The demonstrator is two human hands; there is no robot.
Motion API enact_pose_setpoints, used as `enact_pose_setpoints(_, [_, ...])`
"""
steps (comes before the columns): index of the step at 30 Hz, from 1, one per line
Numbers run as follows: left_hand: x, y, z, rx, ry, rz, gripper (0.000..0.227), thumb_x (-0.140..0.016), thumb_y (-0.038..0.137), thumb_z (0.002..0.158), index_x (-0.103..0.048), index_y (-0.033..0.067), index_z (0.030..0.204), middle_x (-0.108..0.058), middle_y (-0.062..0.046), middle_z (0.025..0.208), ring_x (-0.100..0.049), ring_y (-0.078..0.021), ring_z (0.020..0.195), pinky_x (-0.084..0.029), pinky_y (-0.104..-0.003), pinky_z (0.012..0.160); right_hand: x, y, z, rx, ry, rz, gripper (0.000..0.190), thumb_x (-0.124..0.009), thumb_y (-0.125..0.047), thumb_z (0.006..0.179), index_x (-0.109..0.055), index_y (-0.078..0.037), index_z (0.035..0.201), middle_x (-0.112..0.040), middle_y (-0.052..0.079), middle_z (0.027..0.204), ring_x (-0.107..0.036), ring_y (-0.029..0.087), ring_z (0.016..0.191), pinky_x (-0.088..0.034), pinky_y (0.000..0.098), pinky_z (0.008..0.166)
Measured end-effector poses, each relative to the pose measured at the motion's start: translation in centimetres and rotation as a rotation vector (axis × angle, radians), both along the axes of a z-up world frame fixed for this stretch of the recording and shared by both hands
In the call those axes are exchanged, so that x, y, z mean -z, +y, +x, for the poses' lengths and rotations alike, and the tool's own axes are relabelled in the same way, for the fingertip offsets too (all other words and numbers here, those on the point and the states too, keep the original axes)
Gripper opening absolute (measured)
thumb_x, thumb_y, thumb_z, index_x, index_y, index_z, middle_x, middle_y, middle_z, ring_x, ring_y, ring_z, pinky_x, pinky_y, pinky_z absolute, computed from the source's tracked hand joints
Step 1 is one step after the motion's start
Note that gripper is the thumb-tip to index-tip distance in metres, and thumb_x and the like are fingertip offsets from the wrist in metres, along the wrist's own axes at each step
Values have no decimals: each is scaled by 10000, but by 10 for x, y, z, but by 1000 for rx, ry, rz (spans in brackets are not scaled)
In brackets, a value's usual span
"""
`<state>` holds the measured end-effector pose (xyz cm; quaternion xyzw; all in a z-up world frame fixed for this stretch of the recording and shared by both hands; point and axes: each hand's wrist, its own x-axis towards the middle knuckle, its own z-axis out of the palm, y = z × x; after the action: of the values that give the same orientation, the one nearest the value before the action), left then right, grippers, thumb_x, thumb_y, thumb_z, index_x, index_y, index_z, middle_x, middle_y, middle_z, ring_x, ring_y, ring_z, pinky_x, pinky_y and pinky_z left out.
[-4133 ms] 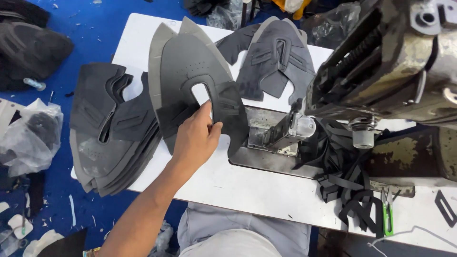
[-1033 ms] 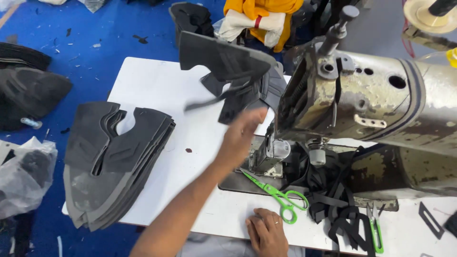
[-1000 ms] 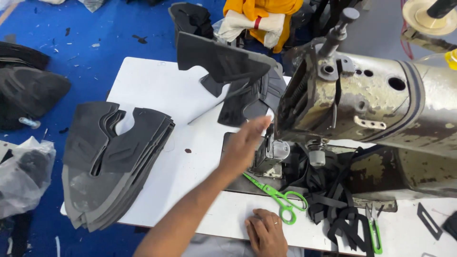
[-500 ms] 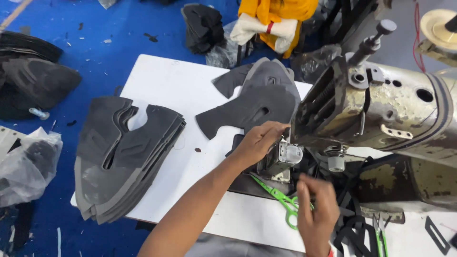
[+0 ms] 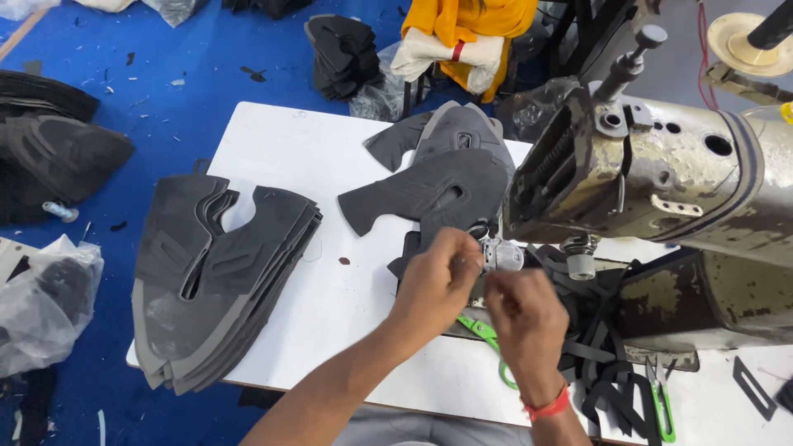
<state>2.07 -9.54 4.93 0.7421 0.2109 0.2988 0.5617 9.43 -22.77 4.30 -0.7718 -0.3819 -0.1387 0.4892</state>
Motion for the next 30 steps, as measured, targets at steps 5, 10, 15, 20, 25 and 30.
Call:
enact_pose_setpoints(5, [11,11,11,364,-25,-603,206,-614,130,1026,-559,15,1188,-640,-46,832,-544,-97,648,-440,-264,558,24,-18,-8,-286,88,-125,169,-779,-22,824,-730,-33,986,-656,47,862,-630,95,704,-497,243,602])
enact_pose_setpoints(10, [9,-4,-2,278,-113,-346,242,-597,106,1038,-476,10,1224,-645,-67,824,-582,-95,720,-487,-268,638,-10,13,-7,-53,519,347,144,-718,-29,959,-700,5,1098,-665,-11,938,-582,24,750,-465,188,631])
enact_pose_setpoints(15, [-9,-20,-17,213,-150,-222,307,-601,110,1018,-417,7,1241,-645,-76,782,-590,-110,676,-489,-276,620,2,42,-4,63,409,511,83,-766,-6,983,-696,38,977,-645,-7,935,-565,27,785,-453,182,689])
enact_pose_setpoints(20, [-34,-20,-27,284,-31,-49,318,-690,123,999,-553,-8,1254,-536,-159,664,-497,-195,584,-429,-345,567,15,32,-1,68,195,479,27,-721,39,1012,-698,30,1023,-647,37,1028,-591,85,854,-471,229,729])
enact_pose_setpoints(25, [-27,-13,-18,208,-326,286,243,-626,39,1026,-661,33,1267,-697,-107,972,-674,-215,881,-562,-355,759,13,15,-2,37,-140,254,151,-752,33,928,-656,9,1041,-677,91,1043,-647,155,927,-513,278,799])
enact_pose_setpoints(30, [-10,6,-13,338,-136,437,190,-681,1,920,-813,90,1025,-609,-102,740,-606,-251,767,-526,-362,699,-22,-10,-13,-13,-44,88,360,-713,44,858,-714,-32,1211,-677,131,1152,-696,190,994,-576,272,811])
